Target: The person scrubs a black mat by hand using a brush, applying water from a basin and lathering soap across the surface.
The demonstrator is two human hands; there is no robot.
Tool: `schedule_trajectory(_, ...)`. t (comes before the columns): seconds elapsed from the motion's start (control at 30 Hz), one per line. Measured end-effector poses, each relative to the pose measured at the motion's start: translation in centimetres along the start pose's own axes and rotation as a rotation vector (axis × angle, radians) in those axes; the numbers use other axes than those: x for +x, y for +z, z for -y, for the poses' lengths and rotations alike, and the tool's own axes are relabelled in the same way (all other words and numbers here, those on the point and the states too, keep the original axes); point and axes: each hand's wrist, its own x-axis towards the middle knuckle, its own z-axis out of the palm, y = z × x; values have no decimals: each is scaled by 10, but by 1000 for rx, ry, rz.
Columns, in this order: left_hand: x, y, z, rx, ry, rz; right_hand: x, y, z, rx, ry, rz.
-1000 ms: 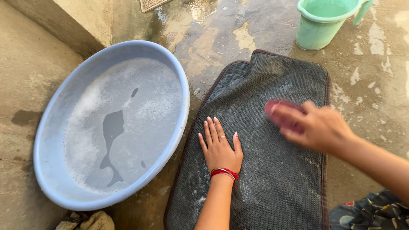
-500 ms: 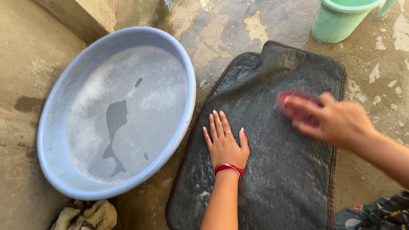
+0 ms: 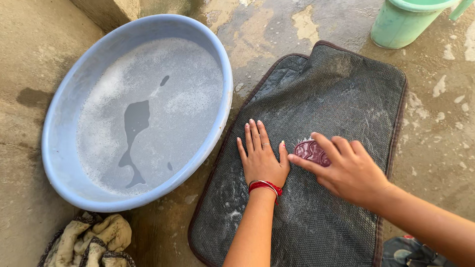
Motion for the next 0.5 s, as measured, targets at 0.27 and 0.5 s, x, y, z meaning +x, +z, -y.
schedule_trajectory(0.27, 1, -3, -1, 9, 6, -9, 13, 32, -157, -256, 633, 155)
schedule_trajectory(0.5, 2, -3, -3, 17, 21, -26, 14, 25, -86, -79, 411, 193)
